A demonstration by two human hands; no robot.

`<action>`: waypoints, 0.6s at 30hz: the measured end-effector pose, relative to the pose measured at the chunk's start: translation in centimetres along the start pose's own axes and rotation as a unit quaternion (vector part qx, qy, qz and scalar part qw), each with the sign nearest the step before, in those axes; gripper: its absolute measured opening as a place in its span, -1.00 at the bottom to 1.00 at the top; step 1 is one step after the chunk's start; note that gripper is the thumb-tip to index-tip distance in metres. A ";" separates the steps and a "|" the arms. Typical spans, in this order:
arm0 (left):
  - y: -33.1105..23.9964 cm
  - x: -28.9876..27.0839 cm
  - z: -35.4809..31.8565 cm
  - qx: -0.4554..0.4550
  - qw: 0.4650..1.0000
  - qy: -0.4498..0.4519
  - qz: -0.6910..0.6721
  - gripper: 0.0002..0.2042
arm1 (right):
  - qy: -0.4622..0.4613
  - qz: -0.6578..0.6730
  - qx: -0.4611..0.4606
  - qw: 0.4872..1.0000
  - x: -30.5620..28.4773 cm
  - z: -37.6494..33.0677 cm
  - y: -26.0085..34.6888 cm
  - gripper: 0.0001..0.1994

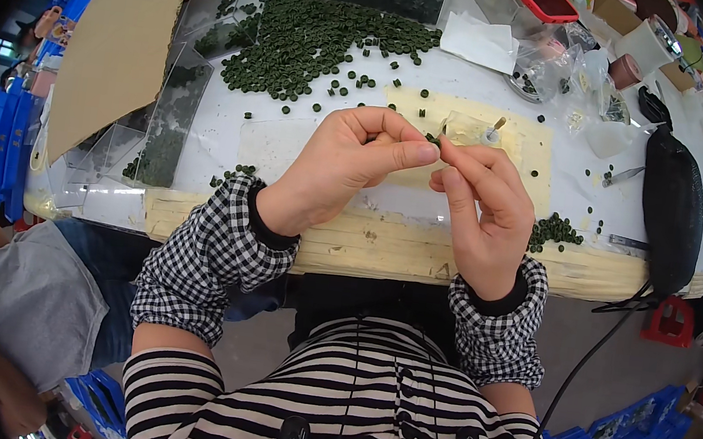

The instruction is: Picking small green components from a pile and placing them onto an assembly fixture.

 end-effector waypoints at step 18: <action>-0.1 -0.1 0.0 -0.022 1.000 -0.005 -0.007 -0.92 | -0.002 0.003 -0.005 1.000 0.0 0.0 -0.2 -0.73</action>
Point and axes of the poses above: each hand's wrist, its own z-axis towards the middle knuckle, its own x-axis out of the palm, y = z × x, the point moved 1 cm from there along z, towards the middle knuckle, and after that the axes turned 4 degrees about -z, right-handed, at the moved point
